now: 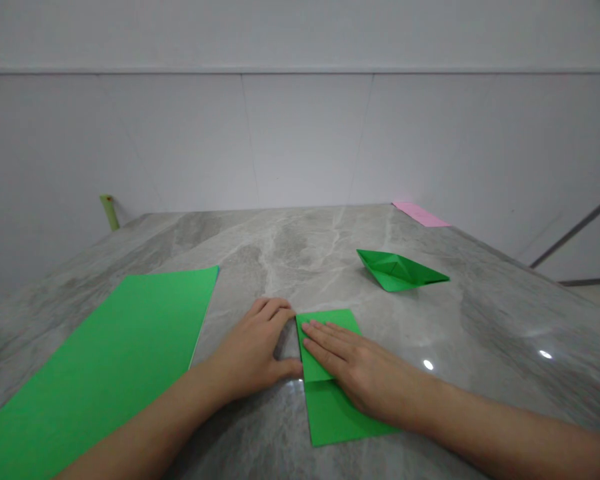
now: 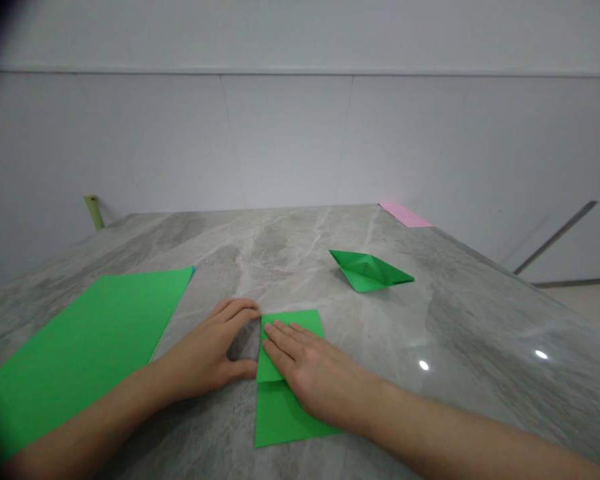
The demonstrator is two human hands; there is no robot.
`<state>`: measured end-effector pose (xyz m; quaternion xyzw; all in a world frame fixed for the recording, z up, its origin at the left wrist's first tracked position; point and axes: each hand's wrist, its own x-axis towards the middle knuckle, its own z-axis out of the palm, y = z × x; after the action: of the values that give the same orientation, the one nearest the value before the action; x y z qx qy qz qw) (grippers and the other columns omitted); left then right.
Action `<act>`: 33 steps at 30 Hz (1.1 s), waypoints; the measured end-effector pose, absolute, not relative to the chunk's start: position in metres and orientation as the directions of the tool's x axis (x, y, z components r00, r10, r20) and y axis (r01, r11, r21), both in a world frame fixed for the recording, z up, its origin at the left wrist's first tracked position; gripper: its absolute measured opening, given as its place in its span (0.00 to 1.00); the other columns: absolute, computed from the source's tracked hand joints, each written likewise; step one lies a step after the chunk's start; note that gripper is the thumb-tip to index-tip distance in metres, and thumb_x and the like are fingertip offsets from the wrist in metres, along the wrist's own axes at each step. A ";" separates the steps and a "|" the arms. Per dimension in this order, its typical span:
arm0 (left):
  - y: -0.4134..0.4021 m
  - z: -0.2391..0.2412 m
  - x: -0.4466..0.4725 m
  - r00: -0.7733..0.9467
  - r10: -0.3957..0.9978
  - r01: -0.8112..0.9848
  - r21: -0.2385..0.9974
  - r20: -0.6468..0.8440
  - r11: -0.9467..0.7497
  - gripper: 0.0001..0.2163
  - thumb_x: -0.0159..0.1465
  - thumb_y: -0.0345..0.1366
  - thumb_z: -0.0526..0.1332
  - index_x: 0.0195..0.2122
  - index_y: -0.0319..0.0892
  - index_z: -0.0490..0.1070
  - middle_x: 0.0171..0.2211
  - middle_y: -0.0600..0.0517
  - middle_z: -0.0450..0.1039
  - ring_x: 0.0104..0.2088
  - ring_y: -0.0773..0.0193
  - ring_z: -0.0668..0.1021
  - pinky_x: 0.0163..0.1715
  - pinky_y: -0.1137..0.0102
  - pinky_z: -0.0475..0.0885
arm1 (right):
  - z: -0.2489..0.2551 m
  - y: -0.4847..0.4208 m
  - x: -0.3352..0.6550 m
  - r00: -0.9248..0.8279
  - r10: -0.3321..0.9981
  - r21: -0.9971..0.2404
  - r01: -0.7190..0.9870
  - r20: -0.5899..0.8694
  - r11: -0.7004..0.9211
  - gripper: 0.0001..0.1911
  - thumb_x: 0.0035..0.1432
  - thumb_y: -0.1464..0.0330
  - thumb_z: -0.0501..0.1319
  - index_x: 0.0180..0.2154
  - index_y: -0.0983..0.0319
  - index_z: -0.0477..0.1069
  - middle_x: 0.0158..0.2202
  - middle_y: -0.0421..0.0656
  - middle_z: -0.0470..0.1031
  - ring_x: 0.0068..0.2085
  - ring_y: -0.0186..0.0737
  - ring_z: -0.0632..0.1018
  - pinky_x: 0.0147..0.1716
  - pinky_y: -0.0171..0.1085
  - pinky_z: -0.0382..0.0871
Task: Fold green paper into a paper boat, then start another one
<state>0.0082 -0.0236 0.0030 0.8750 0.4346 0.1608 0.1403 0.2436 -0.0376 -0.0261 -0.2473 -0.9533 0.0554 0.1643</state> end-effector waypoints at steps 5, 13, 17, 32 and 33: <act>-0.020 0.003 0.002 0.610 0.777 0.689 0.379 0.156 -0.617 0.35 0.51 0.52 0.73 0.57 0.45 0.68 0.55 0.44 0.69 0.56 0.47 0.70 0.57 0.52 0.67 | -0.021 -0.038 0.242 -0.834 0.503 -0.149 0.481 0.226 0.864 0.25 0.64 0.77 0.56 0.62 0.70 0.63 0.65 0.57 0.62 0.67 0.50 0.62 0.64 0.49 0.61; -0.018 0.001 0.002 0.597 0.792 0.724 0.337 0.130 -0.602 0.38 0.50 0.55 0.72 0.57 0.38 0.68 0.57 0.39 0.68 0.59 0.46 0.68 0.60 0.53 0.64 | -0.016 -0.038 0.241 -0.849 0.493 -0.151 0.471 0.188 0.869 0.23 0.65 0.77 0.54 0.61 0.72 0.64 0.65 0.60 0.62 0.66 0.51 0.63 0.64 0.51 0.61; -0.017 0.003 -0.001 0.630 0.768 0.703 0.337 0.112 -0.626 0.42 0.48 0.57 0.72 0.60 0.40 0.66 0.59 0.39 0.67 0.60 0.45 0.67 0.60 0.51 0.63 | -0.015 -0.038 0.241 -0.845 0.502 -0.148 0.481 0.184 0.864 0.24 0.65 0.77 0.54 0.62 0.72 0.63 0.65 0.58 0.62 0.66 0.51 0.63 0.64 0.50 0.61; -0.041 0.010 0.012 0.563 0.820 0.812 0.254 -0.103 -0.526 0.52 0.52 0.63 0.63 0.67 0.29 0.54 0.69 0.30 0.47 0.69 0.37 0.52 0.64 0.46 0.55 | -0.018 -0.036 0.242 -0.823 0.548 -0.121 0.535 0.147 0.836 0.24 0.66 0.74 0.54 0.61 0.75 0.63 0.65 0.62 0.61 0.65 0.55 0.64 0.63 0.55 0.61; -0.042 0.010 0.014 0.563 0.818 0.814 0.248 -0.117 -0.525 0.52 0.52 0.64 0.63 0.68 0.29 0.53 0.70 0.30 0.45 0.69 0.36 0.50 0.65 0.45 0.53 | -0.018 -0.036 0.242 -0.819 0.553 -0.118 0.541 0.153 0.833 0.24 0.66 0.74 0.55 0.61 0.75 0.63 0.65 0.62 0.61 0.65 0.55 0.64 0.64 0.55 0.60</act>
<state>0.0137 -0.0419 0.0096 0.8732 0.4673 0.0071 0.1380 0.2416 -0.0361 -0.0185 -0.2869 -0.9530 0.0347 0.0906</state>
